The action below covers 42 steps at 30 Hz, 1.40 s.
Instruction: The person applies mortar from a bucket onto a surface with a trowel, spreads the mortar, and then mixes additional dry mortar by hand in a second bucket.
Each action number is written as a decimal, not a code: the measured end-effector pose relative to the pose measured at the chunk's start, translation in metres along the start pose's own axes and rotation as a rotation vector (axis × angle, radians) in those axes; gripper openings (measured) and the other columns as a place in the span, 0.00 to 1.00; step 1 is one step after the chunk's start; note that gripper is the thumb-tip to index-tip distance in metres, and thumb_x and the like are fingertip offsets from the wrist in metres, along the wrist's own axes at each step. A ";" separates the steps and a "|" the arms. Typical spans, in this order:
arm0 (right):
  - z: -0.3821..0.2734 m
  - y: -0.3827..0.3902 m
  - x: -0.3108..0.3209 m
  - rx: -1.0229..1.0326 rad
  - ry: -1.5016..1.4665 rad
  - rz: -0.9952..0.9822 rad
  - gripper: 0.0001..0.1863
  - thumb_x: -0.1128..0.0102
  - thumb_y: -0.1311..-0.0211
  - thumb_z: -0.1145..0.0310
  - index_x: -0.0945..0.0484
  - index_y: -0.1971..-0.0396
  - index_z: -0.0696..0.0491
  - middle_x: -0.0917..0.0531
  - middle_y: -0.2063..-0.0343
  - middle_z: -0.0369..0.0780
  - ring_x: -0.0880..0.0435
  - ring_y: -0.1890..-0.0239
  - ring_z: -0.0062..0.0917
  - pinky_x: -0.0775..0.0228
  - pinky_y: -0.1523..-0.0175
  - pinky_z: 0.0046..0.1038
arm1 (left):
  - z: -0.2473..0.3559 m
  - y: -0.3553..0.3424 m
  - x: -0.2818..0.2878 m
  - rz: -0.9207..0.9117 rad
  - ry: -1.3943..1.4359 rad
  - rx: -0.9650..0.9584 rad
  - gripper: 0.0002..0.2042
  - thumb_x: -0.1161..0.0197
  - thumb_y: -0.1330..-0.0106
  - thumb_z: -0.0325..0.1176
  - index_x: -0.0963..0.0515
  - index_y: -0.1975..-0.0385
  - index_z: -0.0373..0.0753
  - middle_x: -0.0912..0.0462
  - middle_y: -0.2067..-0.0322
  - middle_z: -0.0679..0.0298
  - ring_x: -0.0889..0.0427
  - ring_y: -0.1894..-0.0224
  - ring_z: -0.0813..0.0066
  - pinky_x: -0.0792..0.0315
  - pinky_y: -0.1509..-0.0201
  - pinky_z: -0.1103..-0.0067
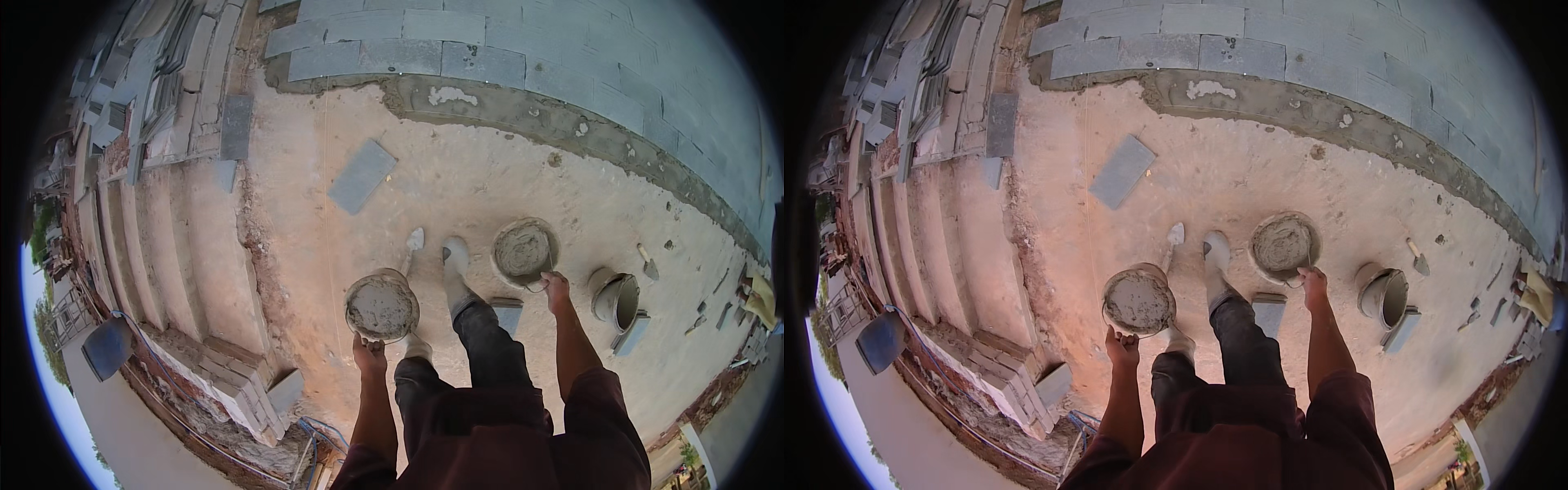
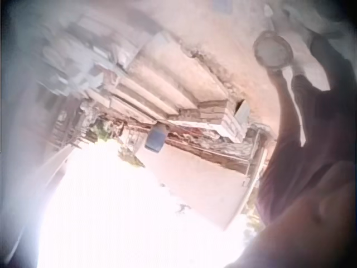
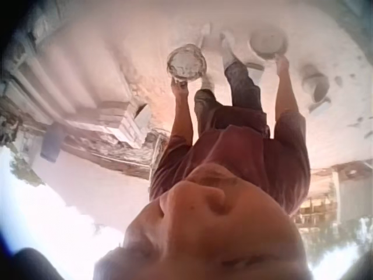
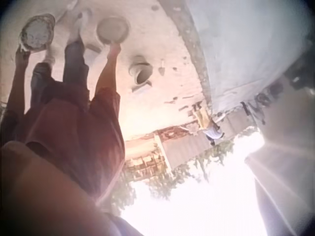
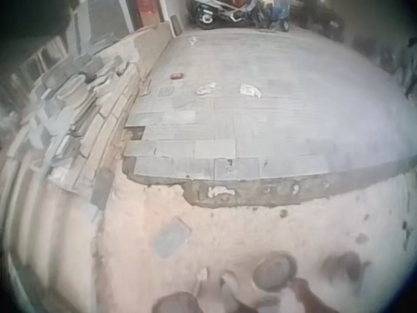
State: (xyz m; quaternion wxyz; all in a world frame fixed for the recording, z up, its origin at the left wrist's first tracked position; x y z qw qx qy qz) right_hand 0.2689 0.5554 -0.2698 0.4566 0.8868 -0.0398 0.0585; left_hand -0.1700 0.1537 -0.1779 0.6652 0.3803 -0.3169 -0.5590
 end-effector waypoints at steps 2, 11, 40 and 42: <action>0.020 0.001 0.011 0.020 0.130 -0.063 0.04 0.34 0.42 0.72 0.21 0.70 0.53 0.20 0.71 0.34 0.22 0.66 0.23 0.32 0.54 0.28 | -0.001 -0.010 -0.005 -0.016 -0.064 0.054 0.17 0.39 0.28 0.48 0.34 0.70 0.45 0.44 0.79 0.72 0.42 0.76 0.76 0.32 0.60 0.72; -0.036 0.011 -0.056 0.664 0.823 0.312 0.11 0.32 0.41 0.68 0.23 0.63 0.57 0.18 0.74 0.39 0.21 0.71 0.28 0.28 0.57 0.32 | 0.019 -0.133 -0.163 -0.309 -0.318 -0.044 0.18 0.40 0.25 0.43 0.36 0.77 0.49 0.46 0.81 0.75 0.43 0.76 0.80 0.33 0.59 0.73; 0.103 0.041 -0.329 0.232 0.892 0.022 0.20 0.40 0.30 0.59 0.31 0.49 0.57 0.19 0.71 0.53 0.20 0.73 0.52 0.26 0.60 0.48 | -0.030 -0.329 -0.055 -0.230 -0.511 -0.209 0.22 0.49 0.20 0.47 0.29 0.38 0.36 0.20 0.46 0.57 0.19 0.47 0.68 0.25 0.43 0.70; 0.027 0.050 -0.341 0.426 1.135 -0.087 0.19 0.41 0.30 0.60 0.31 0.48 0.56 0.17 0.69 0.54 0.17 0.71 0.54 0.25 0.60 0.49 | -0.040 -0.336 -0.071 -0.263 -0.337 -0.084 0.21 0.51 0.19 0.47 0.28 0.40 0.35 0.19 0.48 0.57 0.19 0.48 0.69 0.24 0.43 0.71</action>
Point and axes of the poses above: each hand's wrist, its own y-axis away from the middle knuckle, its own x-axis out of the back of the hand, z = x × y, the point moved 7 cm from there along -y, towards the middle knuckle
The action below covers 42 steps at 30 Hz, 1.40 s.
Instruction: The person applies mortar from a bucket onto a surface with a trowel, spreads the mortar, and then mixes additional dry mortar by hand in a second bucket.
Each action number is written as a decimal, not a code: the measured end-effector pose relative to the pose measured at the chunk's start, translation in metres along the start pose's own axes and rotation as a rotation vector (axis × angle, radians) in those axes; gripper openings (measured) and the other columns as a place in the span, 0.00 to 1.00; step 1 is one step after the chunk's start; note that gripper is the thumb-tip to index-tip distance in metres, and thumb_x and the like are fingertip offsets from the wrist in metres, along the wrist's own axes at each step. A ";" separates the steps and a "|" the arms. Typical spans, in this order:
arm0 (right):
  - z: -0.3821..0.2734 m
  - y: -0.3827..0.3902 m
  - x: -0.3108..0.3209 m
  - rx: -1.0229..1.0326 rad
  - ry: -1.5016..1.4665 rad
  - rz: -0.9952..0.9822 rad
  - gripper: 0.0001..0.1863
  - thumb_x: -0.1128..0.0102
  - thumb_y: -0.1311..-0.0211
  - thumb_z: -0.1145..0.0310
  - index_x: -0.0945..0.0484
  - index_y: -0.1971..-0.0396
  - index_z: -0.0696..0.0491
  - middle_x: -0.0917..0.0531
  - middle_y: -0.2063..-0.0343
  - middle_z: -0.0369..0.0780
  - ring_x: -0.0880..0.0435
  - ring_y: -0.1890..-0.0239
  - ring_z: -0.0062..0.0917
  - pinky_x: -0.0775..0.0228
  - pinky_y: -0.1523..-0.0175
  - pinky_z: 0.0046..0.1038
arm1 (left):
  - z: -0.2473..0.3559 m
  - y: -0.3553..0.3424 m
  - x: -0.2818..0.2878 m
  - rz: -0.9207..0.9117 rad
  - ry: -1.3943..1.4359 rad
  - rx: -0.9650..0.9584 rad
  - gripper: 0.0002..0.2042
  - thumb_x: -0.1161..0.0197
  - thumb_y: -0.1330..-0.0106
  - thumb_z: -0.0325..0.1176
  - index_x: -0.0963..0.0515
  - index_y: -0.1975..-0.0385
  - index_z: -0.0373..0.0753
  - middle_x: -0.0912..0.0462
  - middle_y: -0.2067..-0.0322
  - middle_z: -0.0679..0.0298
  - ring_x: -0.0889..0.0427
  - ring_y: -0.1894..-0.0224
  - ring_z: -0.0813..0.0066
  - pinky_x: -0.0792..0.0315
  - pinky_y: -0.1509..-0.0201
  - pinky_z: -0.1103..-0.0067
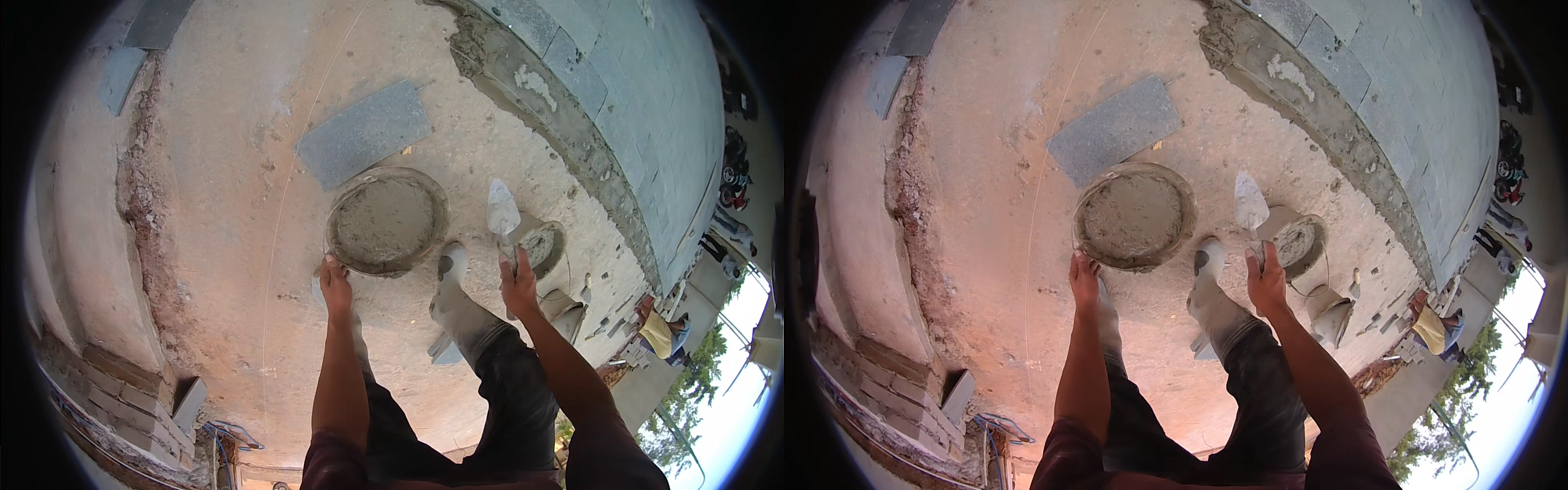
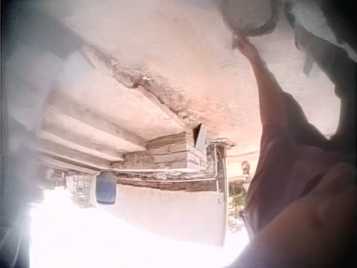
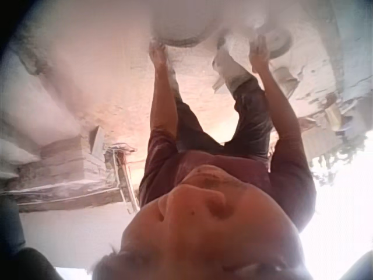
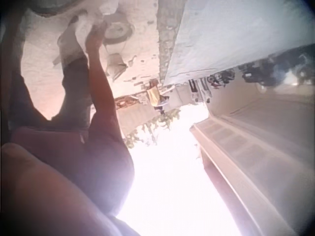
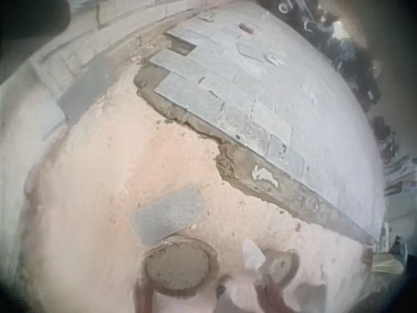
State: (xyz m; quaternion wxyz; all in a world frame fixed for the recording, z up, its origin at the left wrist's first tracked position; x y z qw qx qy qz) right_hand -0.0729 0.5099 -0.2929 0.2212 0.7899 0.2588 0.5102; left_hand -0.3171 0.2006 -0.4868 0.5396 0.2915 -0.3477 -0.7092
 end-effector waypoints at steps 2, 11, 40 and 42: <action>-0.067 -0.010 0.051 0.396 0.350 0.015 0.20 0.40 0.30 0.61 0.31 0.47 0.56 0.17 0.68 0.55 0.15 0.66 0.54 0.25 0.58 0.50 | 0.003 0.000 -0.020 -0.044 0.147 0.092 0.20 0.54 0.18 0.45 0.27 0.44 0.33 0.19 0.48 0.57 0.19 0.48 0.70 0.24 0.44 0.74; -0.155 -0.070 0.048 0.570 0.974 -0.399 0.23 0.44 0.29 0.55 0.31 0.43 0.55 0.17 0.59 0.50 0.14 0.56 0.47 0.23 0.51 0.45 | 0.134 0.014 -0.073 0.181 -0.599 -0.363 0.19 0.48 0.21 0.42 0.26 0.69 0.31 0.25 0.80 0.54 0.31 0.76 0.70 0.32 0.70 0.68; -0.128 -0.113 -0.095 0.881 0.490 -0.707 0.20 0.38 0.30 0.55 0.23 0.63 0.61 0.20 0.79 0.54 0.19 0.75 0.49 0.29 0.66 0.42 | 0.177 0.003 -0.109 -0.107 -0.876 -0.516 0.23 0.46 0.23 0.44 0.25 0.73 0.28 0.24 0.77 0.38 0.23 0.73 0.40 0.30 0.65 0.58; -0.125 -0.112 -0.091 0.881 0.510 -0.730 0.22 0.39 0.30 0.53 0.23 0.61 0.61 0.19 0.77 0.56 0.18 0.72 0.51 0.28 0.63 0.45 | 0.173 0.000 -0.105 -0.108 -0.851 -0.518 0.23 0.46 0.23 0.44 0.25 0.73 0.28 0.24 0.78 0.39 0.23 0.74 0.42 0.29 0.65 0.59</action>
Point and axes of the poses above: each hand's wrist, its own y-axis away from the middle knuckle, its own x-axis out of the back of the hand, z = x × y, the point moved 7 cm from there along -y, towards the middle knuckle
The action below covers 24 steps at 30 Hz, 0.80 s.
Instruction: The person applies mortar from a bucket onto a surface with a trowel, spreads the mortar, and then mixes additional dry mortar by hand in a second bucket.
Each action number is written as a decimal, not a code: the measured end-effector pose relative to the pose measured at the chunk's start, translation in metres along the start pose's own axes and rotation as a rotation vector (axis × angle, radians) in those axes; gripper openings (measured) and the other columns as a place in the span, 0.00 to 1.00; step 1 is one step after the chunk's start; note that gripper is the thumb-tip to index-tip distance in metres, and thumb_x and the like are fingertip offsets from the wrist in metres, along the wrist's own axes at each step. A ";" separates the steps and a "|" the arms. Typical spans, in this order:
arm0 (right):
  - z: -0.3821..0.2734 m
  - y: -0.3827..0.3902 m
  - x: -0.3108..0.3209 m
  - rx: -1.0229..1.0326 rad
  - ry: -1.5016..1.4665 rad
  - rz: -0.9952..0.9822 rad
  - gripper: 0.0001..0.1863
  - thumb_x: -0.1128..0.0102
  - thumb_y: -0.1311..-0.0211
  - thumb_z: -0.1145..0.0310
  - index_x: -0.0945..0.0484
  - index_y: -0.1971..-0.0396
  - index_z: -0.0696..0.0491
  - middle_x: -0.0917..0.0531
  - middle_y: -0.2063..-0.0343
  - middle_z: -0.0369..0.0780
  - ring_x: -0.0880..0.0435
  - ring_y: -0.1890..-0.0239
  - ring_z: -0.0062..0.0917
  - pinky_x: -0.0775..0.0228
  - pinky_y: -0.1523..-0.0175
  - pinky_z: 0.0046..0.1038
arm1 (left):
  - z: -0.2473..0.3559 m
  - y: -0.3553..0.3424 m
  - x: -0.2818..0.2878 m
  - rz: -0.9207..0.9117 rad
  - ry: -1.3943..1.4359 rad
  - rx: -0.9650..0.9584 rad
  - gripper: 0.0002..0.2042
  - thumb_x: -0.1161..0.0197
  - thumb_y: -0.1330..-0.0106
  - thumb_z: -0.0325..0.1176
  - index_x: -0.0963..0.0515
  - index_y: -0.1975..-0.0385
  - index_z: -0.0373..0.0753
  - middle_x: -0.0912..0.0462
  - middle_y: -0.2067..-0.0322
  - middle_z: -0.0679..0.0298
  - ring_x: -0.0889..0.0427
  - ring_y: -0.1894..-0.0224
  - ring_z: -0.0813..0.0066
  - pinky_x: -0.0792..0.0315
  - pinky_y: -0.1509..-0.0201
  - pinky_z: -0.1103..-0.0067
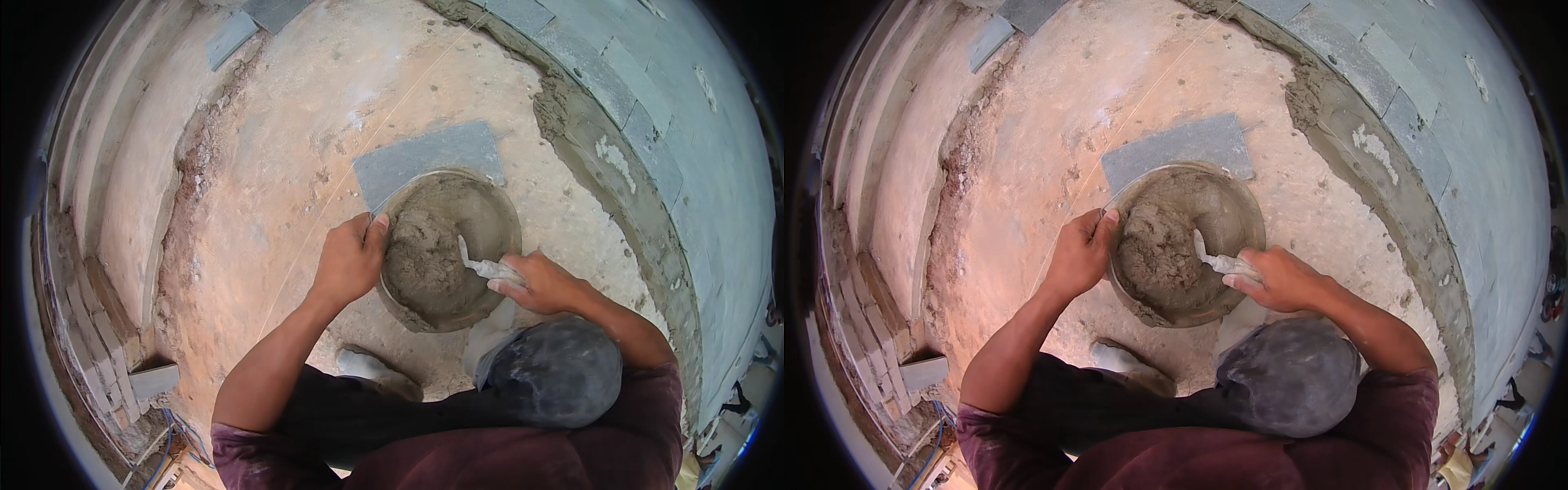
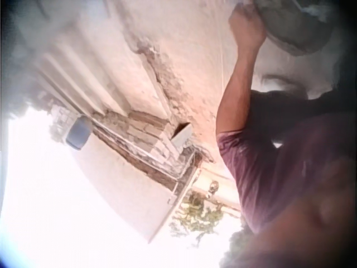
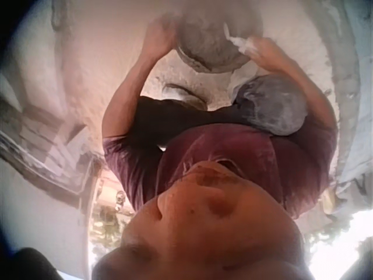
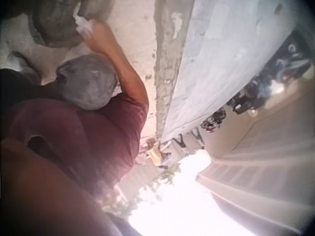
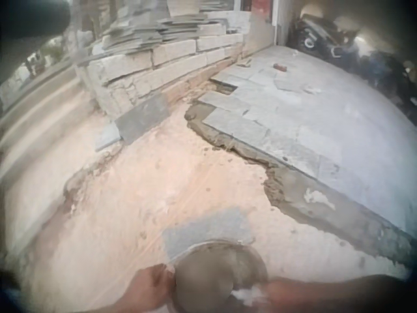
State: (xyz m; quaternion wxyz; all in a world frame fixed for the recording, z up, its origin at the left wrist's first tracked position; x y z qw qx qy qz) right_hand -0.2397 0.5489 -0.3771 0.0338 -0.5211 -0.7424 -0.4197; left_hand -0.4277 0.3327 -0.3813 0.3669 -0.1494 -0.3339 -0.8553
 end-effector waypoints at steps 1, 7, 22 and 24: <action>0.000 0.002 0.000 0.001 0.002 -0.013 0.23 0.40 0.29 0.51 0.23 0.60 0.61 0.19 0.76 0.56 0.18 0.71 0.52 0.27 0.61 0.46 | -0.004 -0.001 0.001 0.001 0.010 -0.001 0.23 0.46 0.23 0.44 0.25 0.73 0.28 0.24 0.78 0.40 0.23 0.74 0.43 0.29 0.65 0.60; 0.001 0.020 0.010 0.054 -0.063 0.013 0.23 0.41 0.29 0.51 0.23 0.61 0.60 0.22 0.79 0.53 0.20 0.74 0.50 0.29 0.64 0.44 | -0.014 -0.005 0.004 0.033 -0.083 -0.050 0.22 0.47 0.23 0.44 0.26 0.72 0.28 0.24 0.77 0.40 0.24 0.74 0.43 0.30 0.65 0.60; 0.060 0.046 0.191 0.002 0.109 1.014 0.16 0.40 0.29 0.59 0.24 0.56 0.58 0.19 0.69 0.49 0.18 0.66 0.40 0.27 0.59 0.38 | -0.045 -0.008 0.007 0.051 -0.111 -0.065 0.20 0.50 0.22 0.40 0.24 0.68 0.27 0.21 0.73 0.37 0.19 0.67 0.35 0.27 0.63 0.58; 0.094 0.028 0.208 -0.105 0.344 1.087 0.16 0.41 0.30 0.61 0.26 0.50 0.56 0.18 0.64 0.51 0.17 0.62 0.46 0.26 0.56 0.42 | -0.043 -0.007 0.009 0.063 -0.156 -0.076 0.19 0.50 0.22 0.40 0.24 0.67 0.27 0.20 0.72 0.36 0.19 0.65 0.33 0.27 0.62 0.57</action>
Point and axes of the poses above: each hand's wrist, its own y-axis away from the middle knuckle, its own x-axis out of the back of the hand, z = x × y, the point moved 7 cm from there along -y, towards the middle knuckle
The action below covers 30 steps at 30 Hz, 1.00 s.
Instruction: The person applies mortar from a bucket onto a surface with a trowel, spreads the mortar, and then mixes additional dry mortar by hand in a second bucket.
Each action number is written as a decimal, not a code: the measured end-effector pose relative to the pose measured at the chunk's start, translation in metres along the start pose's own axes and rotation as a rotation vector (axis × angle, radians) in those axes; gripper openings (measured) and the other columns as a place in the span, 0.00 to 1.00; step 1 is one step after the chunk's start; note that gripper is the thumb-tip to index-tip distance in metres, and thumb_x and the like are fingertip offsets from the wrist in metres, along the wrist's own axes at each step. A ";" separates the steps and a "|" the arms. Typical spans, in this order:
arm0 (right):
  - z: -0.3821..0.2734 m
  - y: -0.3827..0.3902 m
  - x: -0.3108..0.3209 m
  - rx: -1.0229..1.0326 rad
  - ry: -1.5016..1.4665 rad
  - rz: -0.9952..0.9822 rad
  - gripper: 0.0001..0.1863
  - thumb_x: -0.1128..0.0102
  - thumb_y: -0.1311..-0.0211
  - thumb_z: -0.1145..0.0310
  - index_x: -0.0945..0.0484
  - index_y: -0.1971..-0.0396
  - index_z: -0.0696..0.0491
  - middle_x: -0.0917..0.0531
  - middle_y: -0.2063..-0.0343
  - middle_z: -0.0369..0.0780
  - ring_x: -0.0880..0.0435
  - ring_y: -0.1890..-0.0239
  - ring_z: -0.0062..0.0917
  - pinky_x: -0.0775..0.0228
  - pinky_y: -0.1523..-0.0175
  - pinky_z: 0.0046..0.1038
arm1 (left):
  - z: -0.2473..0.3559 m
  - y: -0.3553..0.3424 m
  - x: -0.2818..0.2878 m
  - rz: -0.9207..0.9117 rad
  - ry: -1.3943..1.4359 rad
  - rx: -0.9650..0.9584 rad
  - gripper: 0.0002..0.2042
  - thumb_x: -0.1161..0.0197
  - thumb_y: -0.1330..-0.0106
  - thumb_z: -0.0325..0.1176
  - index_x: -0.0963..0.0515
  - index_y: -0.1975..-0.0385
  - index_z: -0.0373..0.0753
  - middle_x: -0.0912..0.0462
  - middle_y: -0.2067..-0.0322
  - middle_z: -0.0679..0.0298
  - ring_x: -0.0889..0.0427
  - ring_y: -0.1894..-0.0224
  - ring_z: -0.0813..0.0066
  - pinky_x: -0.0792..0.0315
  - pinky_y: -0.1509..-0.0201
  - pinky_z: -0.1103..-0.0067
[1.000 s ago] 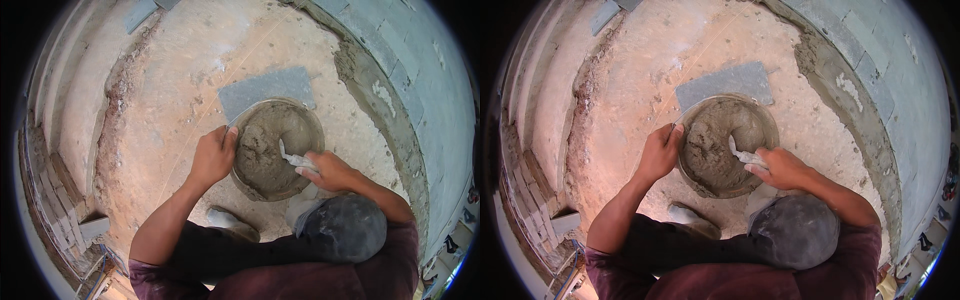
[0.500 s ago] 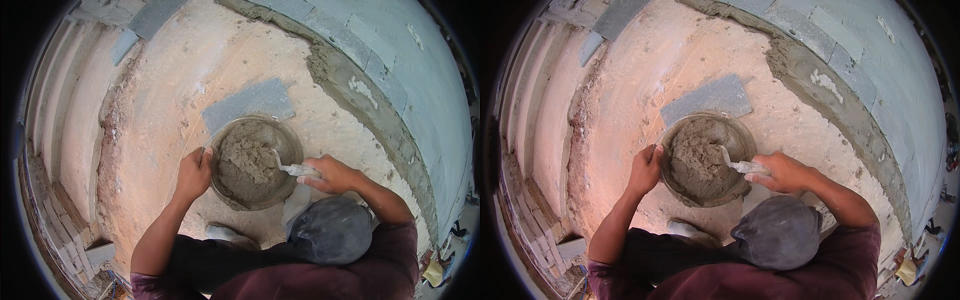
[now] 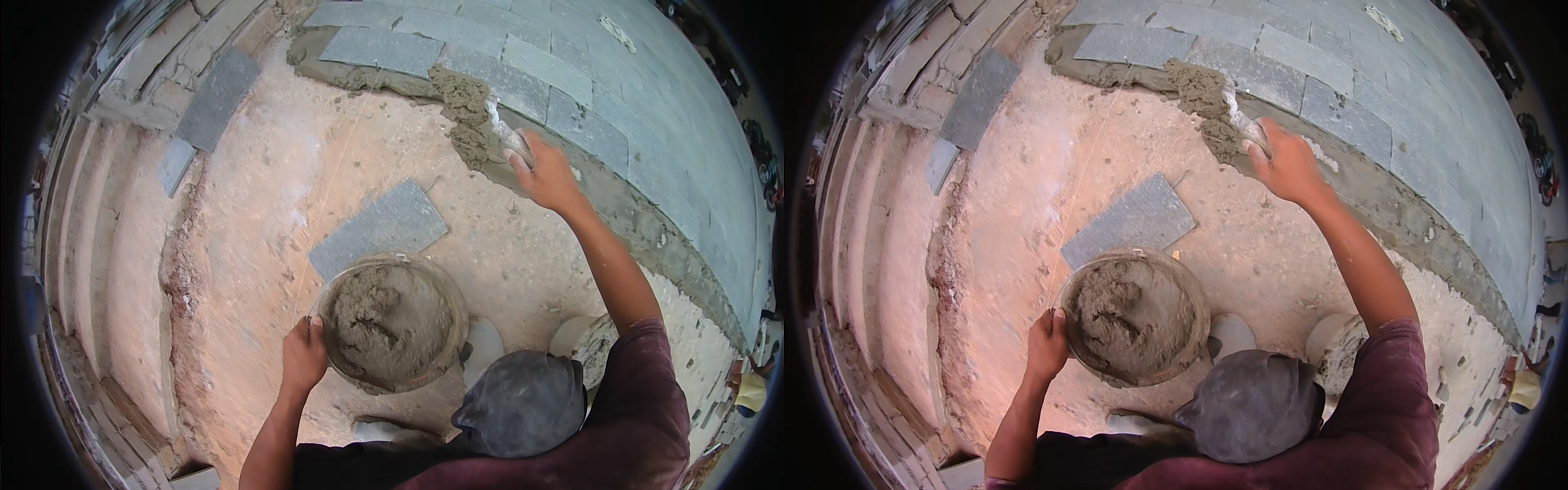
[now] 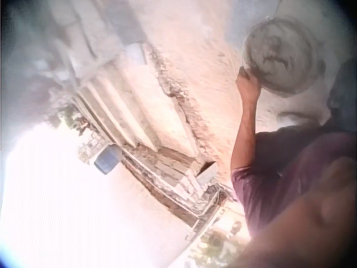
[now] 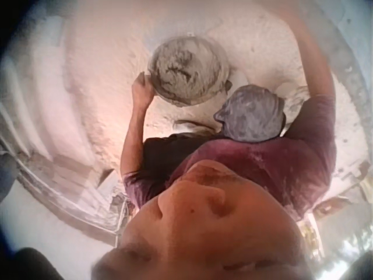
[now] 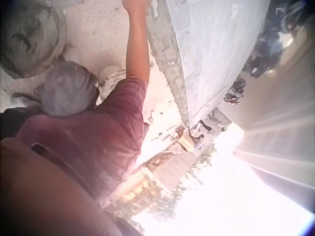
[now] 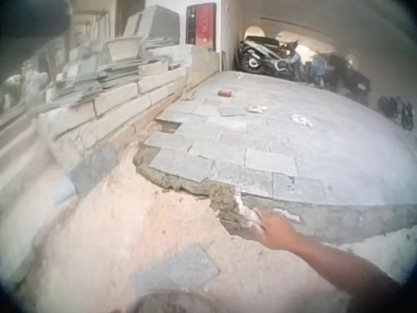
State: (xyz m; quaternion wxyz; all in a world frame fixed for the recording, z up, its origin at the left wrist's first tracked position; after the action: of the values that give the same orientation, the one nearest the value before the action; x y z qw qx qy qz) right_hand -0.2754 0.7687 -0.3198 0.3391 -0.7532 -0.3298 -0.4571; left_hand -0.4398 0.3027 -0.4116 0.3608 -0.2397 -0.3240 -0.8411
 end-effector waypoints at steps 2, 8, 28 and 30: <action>0.036 -0.016 -0.029 -0.038 0.294 -0.054 0.19 0.42 0.32 0.63 0.29 0.45 0.55 0.19 0.57 0.53 0.17 0.58 0.55 0.25 0.53 0.50 | 0.004 -0.001 0.001 -0.004 -0.047 -0.012 0.19 0.50 0.22 0.40 0.24 0.67 0.27 0.20 0.71 0.36 0.19 0.65 0.32 0.27 0.62 0.57; 0.053 -0.042 -0.034 -0.093 0.379 -0.012 0.22 0.44 0.30 0.62 0.31 0.40 0.54 0.19 0.54 0.52 0.16 0.55 0.52 0.24 0.52 0.49 | 0.008 0.004 0.005 0.047 -0.069 -0.038 0.20 0.49 0.22 0.40 0.26 0.71 0.28 0.21 0.74 0.36 0.21 0.68 0.33 0.29 0.65 0.57; -0.108 0.112 -0.048 0.295 0.084 -0.773 0.19 0.42 0.29 0.59 0.24 0.49 0.59 0.17 0.71 0.53 0.16 0.67 0.52 0.25 0.61 0.47 | 0.114 -0.012 -0.008 -0.005 -0.061 -0.141 0.21 0.45 0.24 0.40 0.27 0.76 0.28 0.26 0.78 0.34 0.24 0.71 0.31 0.31 0.67 0.55; -0.111 0.119 -0.066 0.241 -0.148 -0.899 0.18 0.43 0.28 0.60 0.24 0.52 0.61 0.18 0.73 0.55 0.16 0.67 0.53 0.26 0.60 0.47 | 0.113 -0.015 -0.007 0.023 -0.075 -0.157 0.22 0.44 0.24 0.40 0.27 0.76 0.27 0.26 0.77 0.34 0.24 0.70 0.31 0.31 0.67 0.55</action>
State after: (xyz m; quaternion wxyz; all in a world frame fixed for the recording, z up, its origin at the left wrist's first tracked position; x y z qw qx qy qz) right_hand -0.2549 0.6006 -0.3655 0.1680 -0.5214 -0.6972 -0.4624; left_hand -0.4278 0.3945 -0.3454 0.3383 -0.3023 -0.2673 -0.8501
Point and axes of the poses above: each hand's wrist, its own y-axis away from the middle knuckle, its own x-axis out of the back of the hand, z = x × y, the point moved 7 cm from there along -y, towards the middle knuckle
